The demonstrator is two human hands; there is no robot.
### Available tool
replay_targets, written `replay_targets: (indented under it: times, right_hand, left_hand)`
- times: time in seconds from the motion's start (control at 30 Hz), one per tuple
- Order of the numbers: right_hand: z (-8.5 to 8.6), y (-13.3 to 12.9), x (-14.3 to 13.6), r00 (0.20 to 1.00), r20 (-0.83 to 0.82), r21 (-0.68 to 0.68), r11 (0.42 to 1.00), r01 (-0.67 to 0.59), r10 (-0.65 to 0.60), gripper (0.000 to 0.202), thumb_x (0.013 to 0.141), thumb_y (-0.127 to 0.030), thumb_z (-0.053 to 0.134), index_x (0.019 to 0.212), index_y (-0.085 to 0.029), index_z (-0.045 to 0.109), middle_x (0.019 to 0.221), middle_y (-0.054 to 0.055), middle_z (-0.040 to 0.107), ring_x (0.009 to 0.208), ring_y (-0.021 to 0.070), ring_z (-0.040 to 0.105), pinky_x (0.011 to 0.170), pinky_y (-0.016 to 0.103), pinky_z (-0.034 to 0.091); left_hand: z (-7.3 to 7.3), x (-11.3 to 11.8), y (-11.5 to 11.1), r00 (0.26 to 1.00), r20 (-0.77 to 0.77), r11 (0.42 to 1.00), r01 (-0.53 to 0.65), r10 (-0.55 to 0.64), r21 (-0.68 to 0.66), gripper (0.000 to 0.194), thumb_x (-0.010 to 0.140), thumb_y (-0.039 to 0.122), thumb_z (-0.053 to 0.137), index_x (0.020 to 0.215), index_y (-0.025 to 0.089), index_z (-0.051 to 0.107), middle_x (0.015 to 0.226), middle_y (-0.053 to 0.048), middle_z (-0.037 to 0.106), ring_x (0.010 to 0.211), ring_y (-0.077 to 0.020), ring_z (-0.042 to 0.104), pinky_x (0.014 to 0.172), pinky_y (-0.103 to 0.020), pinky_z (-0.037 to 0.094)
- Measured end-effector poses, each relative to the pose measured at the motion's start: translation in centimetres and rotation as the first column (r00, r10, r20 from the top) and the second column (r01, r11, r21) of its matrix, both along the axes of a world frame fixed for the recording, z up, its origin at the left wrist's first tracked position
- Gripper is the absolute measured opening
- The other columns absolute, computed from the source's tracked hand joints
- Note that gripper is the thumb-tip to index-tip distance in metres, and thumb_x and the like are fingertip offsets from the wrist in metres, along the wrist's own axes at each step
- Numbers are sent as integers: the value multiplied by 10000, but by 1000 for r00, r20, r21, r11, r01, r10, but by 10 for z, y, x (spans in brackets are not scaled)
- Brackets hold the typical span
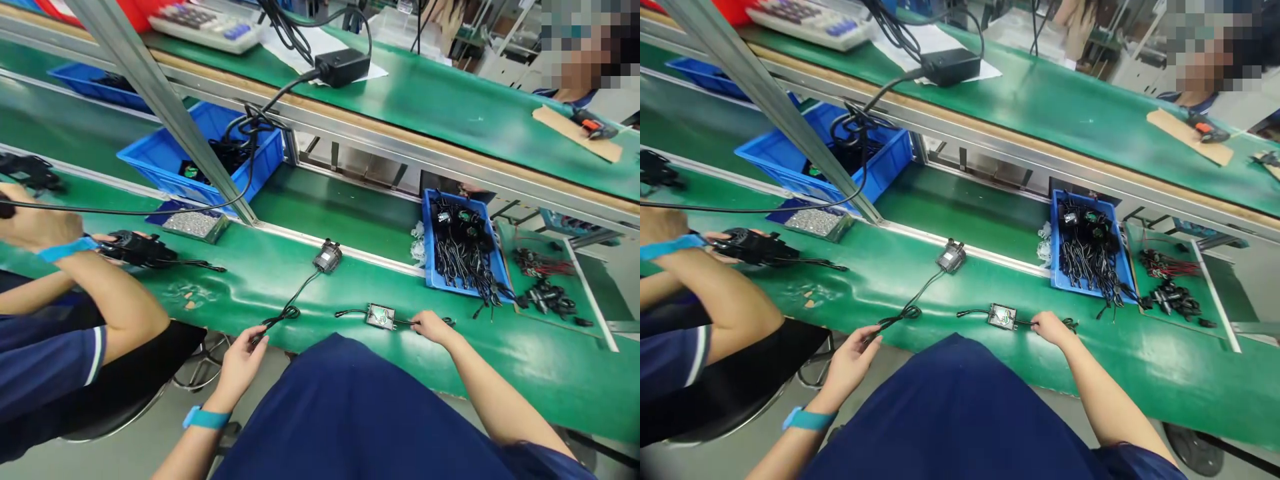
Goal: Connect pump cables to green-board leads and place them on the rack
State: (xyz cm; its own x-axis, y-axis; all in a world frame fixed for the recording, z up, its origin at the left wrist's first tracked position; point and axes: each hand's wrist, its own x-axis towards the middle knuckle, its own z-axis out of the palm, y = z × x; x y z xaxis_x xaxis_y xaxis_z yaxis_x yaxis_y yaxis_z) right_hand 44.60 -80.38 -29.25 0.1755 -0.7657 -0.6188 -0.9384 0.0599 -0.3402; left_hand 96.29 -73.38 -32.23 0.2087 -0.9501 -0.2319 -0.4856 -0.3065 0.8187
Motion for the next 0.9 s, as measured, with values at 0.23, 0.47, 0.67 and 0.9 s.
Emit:
replay_targets:
  times: [0.23,0.47,0.67,0.9]
  right_hand:
    - [-30,-4,62,974,-210,-202,978,45,-88,378,864,-119,521,1209,-66,666,1253,230,608,1195,312,526,978,393,384]
    - [-68,-12,170,974,203,-183,981,-64,102,323,886,-252,669,1186,-136,699,1159,157,679,1134,292,584,1010,399,408]
    - [-34,-14,166,878,477,-175,983,47,43,227,962,-292,574,1047,-169,744,1017,63,728,928,185,655,866,281,479]
    - [30,7,169,573,817,-104,959,263,-69,232,886,-379,674,952,-178,768,863,52,700,757,160,619,734,281,471]
  left_hand:
    - [42,-57,-36,984,70,929,176,-162,-324,241,912,403,591,963,186,683,1121,-86,668,1099,-214,608,989,-380,488]
    - [43,-92,-48,945,-105,937,285,-310,-203,172,930,325,586,1008,193,664,1006,-36,714,955,-167,670,878,-305,515]
    - [41,-94,-47,939,-61,921,318,-339,-224,169,922,313,615,998,185,695,998,-40,722,942,-168,666,886,-301,509]
    - [47,-105,-46,863,99,815,500,-495,-292,331,1009,237,455,1299,183,604,1143,-94,660,1066,-170,611,937,-330,506]
